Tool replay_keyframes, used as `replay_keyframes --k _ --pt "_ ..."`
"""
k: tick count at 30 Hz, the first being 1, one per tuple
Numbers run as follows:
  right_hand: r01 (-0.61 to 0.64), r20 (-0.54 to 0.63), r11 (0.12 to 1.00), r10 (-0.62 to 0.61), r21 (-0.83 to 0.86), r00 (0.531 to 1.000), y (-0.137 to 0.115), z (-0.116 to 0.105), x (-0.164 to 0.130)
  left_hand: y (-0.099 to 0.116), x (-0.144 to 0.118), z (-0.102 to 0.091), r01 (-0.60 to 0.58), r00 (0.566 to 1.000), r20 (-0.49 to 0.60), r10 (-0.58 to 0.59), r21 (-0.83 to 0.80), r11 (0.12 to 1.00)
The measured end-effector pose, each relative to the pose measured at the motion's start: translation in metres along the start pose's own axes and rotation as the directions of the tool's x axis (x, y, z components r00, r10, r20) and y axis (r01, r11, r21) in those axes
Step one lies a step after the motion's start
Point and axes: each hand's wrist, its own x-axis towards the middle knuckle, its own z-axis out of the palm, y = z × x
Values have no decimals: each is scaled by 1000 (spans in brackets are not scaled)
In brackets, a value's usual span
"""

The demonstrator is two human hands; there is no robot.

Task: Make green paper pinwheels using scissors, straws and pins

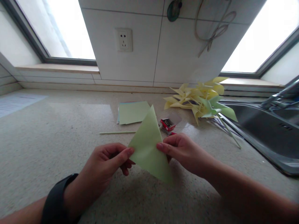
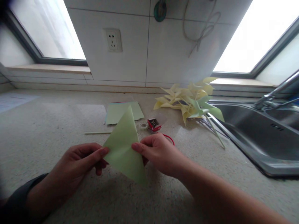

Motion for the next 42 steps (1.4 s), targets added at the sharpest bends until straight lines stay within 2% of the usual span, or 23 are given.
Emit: replay_keyframes --k 3,8,12,16,20,24,25,27,29,30,33,35,37,38,42 --pt "-2 -39 999 1 -38 999 1 1 0 -3 0 -2 -8 1000 -9 8 0 1000" --pt "-84 41 982 92 -171 995 2 -1 -1 -8 3 -3 -21 996 -92 13 -83 996" --pt "-116 10 973 120 -198 993 2 -1 0 -9 3 -4 -34 994 -105 20 -133 990" --pt "-138 45 958 154 -252 987 5 -2 0 -8 3 -5 -38 990 -138 17 -148 988" --pt "-147 93 965 170 -218 981 4 -5 0 -6 4 -4 -34 991 -133 17 -126 991" --pt "-120 133 951 164 -286 977 -4 -13 1 -4 7 -5 -14 996 -88 7 -79 997" --pt "-99 104 947 136 -305 985 -5 -16 1 -4 8 -5 -6 998 -63 2 -59 998" --pt "-43 -36 932 32 -360 999 -10 -23 -2 -3 9 -7 14 1000 -12 -15 -12 1000" --pt "42 -163 891 -129 -453 978 -17 -27 -8 0 10 -8 52 997 47 -55 52 997" --pt "100 -181 851 -222 -515 958 -21 -28 -13 1 9 -9 80 993 83 -87 88 993" --pt "290 -59 646 -461 -706 885 -31 -19 -34 7 2 -8 198 945 222 -240 197 960" --pt "383 71 523 -520 -761 851 -28 -6 -50 10 -3 -6 254 897 294 -329 267 930" --pt "426 123 516 -521 -743 845 -17 12 -66 12 -7 -3 243 877 320 -357 345 906" --pt "422 112 537 -516 -730 849 -8 21 -73 13 -9 -2 236 871 327 -366 374 897" --pt "364 -43 591 -561 -720 826 20 55 -91 16 -10 2 153 868 348 -354 492 857"
